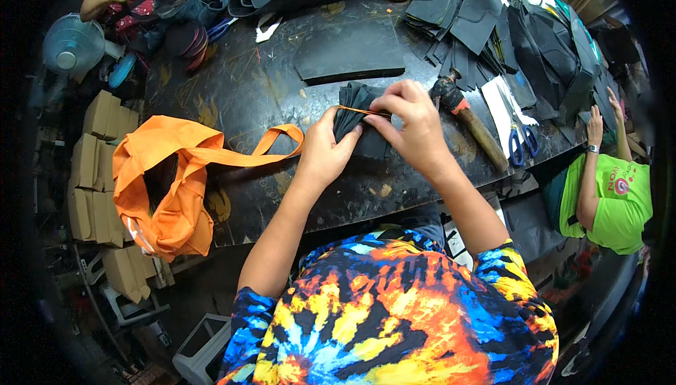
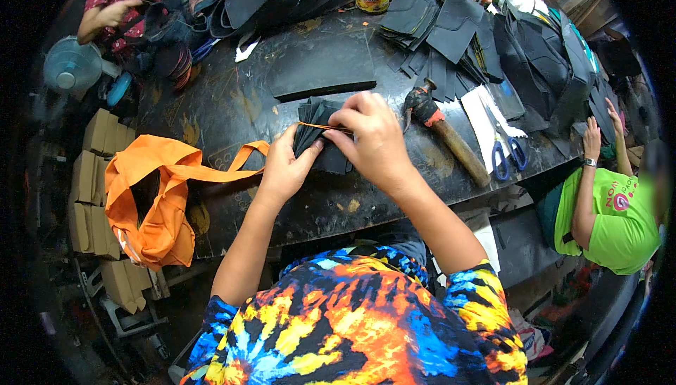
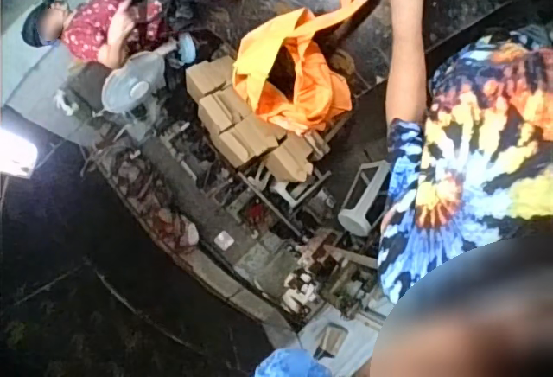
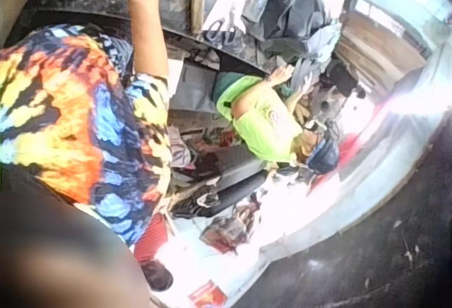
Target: The person repeatedly places small black fabric pieces onto white paper sheets on a worktable, then stacks the assembled units. The person gathers the stack and moves it to another table where other workers are present.
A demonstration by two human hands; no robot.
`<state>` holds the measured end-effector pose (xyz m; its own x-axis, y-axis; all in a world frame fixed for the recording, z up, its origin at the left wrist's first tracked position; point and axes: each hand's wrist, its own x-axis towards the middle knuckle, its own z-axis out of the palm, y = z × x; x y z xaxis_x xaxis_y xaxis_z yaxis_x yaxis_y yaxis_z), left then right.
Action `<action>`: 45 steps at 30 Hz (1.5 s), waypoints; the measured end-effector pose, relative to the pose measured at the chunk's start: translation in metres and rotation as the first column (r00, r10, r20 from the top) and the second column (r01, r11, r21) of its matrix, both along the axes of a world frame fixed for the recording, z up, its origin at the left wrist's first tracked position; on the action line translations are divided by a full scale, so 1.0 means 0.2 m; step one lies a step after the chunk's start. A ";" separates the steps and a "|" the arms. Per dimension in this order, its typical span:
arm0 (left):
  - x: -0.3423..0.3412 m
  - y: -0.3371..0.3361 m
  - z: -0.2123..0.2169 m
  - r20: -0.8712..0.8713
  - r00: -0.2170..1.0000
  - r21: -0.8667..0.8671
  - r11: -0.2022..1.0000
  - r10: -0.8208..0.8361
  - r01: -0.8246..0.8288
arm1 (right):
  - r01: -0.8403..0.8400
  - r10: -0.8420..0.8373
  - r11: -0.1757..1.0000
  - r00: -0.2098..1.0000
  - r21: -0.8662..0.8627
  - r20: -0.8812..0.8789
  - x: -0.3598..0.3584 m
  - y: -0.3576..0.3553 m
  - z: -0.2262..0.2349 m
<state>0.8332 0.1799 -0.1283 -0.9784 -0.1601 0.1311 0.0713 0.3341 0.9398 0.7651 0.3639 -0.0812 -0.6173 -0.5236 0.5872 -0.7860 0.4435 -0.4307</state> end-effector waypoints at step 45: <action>0.17 -0.45 -0.20 -0.201 0.913 -0.043 0.928 0.355 -0.370 | -0.106 0.108 0.994 0.924 -0.026 0.366 0.08 0.18 -0.13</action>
